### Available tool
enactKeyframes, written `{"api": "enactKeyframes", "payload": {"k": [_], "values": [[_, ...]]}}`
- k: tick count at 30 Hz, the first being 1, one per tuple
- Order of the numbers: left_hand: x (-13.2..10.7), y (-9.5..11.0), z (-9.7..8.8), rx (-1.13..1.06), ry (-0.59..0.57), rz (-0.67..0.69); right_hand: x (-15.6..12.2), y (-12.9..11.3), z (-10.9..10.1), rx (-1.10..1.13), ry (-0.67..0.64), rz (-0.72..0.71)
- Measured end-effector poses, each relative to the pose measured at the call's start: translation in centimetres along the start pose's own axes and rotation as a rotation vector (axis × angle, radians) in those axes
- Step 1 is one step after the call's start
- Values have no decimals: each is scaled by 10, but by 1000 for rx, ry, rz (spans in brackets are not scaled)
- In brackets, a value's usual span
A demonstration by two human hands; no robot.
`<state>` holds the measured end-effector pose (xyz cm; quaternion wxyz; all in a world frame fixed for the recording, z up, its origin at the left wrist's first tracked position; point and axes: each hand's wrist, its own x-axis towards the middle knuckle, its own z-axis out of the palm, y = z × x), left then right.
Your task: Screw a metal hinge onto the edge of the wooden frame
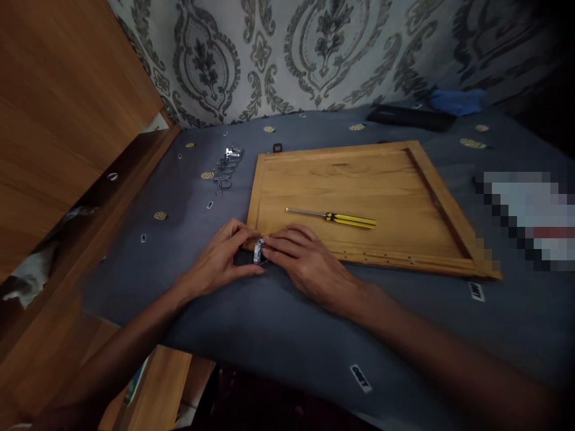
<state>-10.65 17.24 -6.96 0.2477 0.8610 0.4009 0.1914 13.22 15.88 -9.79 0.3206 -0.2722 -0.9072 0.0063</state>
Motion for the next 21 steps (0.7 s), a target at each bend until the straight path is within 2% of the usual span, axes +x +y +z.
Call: {"api": "enactKeyframes", "payload": {"k": [11,17,21], "values": [[1,-3,-1,-95,13,-13,1,1,2,-27,67,-46],[3,-7,0,-175,21,-30,-1,2,2,59,11,26],[2,-11,3,-186,32,-35,-4,2,2,188,55,94]]}}
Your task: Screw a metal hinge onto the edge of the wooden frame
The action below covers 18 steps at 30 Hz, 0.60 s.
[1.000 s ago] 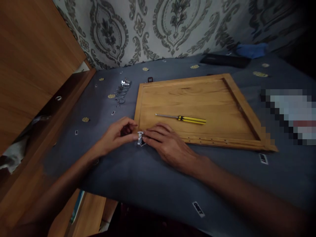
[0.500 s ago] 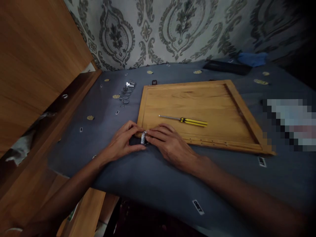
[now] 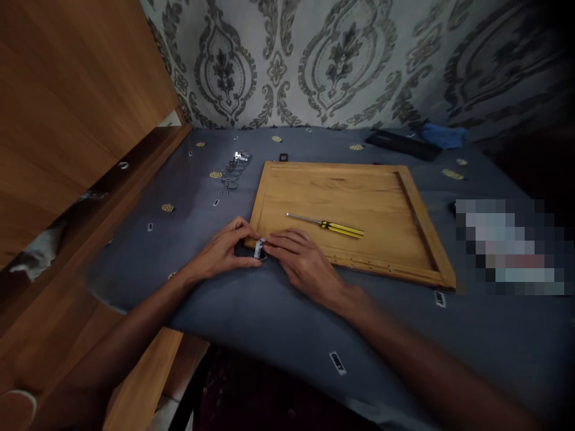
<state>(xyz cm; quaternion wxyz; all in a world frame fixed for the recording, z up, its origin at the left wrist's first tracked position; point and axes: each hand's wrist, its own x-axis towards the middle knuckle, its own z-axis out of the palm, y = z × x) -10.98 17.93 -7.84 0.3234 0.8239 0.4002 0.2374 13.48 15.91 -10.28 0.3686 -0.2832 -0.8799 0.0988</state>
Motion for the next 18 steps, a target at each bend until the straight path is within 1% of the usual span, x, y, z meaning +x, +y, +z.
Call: {"api": "enactKeyframes", "payload": {"k": [4,7,12,14,18], "values": [[0,-1,-1,-24,-9,-20,3,-2,-3,27,46,113],[1,0,-2,-26,-8,-17,13,-3,-7,41,22,176],[2,3,-3,2,-25,15,28,0,-6,62,-41,203],[3,3,-3,2,-25,27,29,0,-2,70,-49,212],[3,3,-3,20,-27,-5,23,0,4,88,-45,233]]}}
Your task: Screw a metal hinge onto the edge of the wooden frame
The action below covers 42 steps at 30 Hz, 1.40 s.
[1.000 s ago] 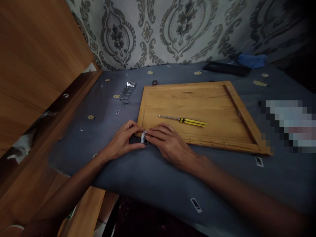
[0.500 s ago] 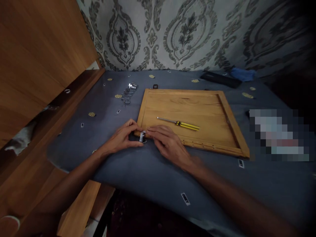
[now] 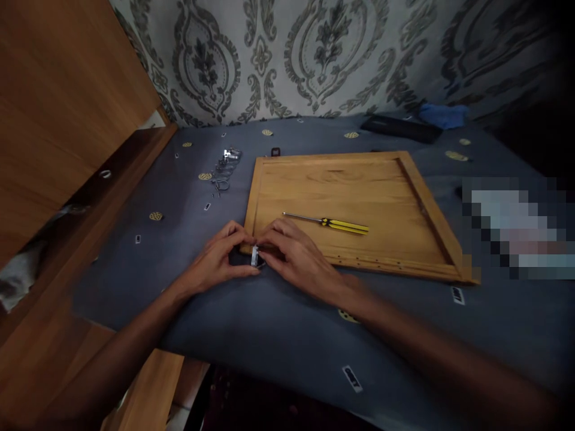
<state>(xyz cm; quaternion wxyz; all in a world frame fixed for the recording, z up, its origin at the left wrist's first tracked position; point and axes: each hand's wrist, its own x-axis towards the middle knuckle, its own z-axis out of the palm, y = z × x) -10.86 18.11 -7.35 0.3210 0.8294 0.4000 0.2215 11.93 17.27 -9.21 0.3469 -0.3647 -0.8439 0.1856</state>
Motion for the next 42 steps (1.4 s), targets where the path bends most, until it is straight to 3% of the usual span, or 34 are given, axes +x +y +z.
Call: {"api": "enactKeyframes", "payload": {"k": [26,42], "values": [[0,1,-1,38,-6,28,3,1,6,-12,36,-99],[0,-1,0,33,5,43,2,5,7,17,21,-53]]}}
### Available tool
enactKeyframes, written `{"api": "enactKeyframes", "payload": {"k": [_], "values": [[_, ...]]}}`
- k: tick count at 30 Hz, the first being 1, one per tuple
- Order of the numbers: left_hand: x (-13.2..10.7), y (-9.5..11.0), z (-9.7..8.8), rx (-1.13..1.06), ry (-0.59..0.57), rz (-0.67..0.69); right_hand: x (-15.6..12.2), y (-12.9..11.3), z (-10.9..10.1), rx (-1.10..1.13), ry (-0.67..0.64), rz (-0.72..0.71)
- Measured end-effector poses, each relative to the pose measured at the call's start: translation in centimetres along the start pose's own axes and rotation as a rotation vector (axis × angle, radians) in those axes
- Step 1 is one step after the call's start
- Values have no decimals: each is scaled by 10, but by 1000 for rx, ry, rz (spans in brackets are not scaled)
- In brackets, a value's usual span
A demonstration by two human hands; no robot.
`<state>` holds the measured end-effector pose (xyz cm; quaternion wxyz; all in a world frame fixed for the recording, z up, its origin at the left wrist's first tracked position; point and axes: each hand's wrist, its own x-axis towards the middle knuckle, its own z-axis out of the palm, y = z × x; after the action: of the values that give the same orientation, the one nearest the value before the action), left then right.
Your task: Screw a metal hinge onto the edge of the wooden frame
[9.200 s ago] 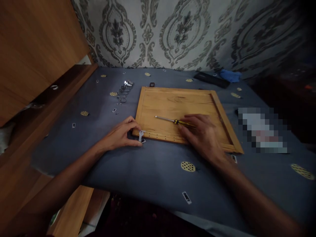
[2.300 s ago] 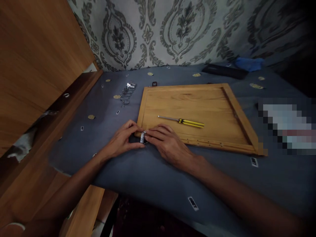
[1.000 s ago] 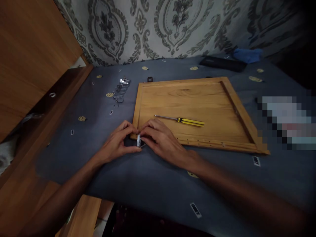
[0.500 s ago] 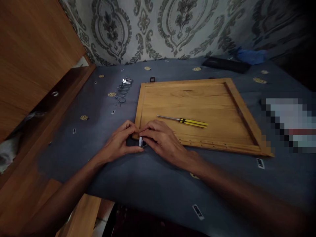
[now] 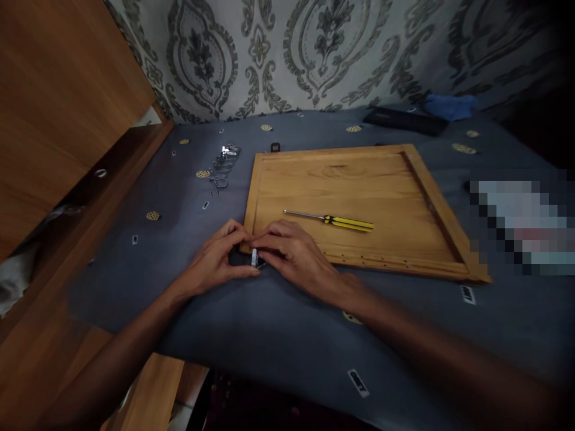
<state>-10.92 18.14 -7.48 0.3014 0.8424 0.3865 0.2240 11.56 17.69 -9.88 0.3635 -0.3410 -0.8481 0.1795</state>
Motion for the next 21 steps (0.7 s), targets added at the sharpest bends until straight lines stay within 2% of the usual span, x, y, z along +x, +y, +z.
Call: {"api": "enactKeyframes", "payload": {"k": [11,15,17,19,21], "values": [[0,-5,0,-1,15,29,0,0,-2,42,1,20],[0,-4,0,-19,17,31,-2,-4,-8,149,105,-3],[0,-3,0,-30,21,36,-2,-16,-16,170,177,-39],[0,-4,0,-50,21,29,-4,-37,-28,183,217,-75],[0,-5,1,-71,25,10,-8,-66,-40,225,186,-133]]}}
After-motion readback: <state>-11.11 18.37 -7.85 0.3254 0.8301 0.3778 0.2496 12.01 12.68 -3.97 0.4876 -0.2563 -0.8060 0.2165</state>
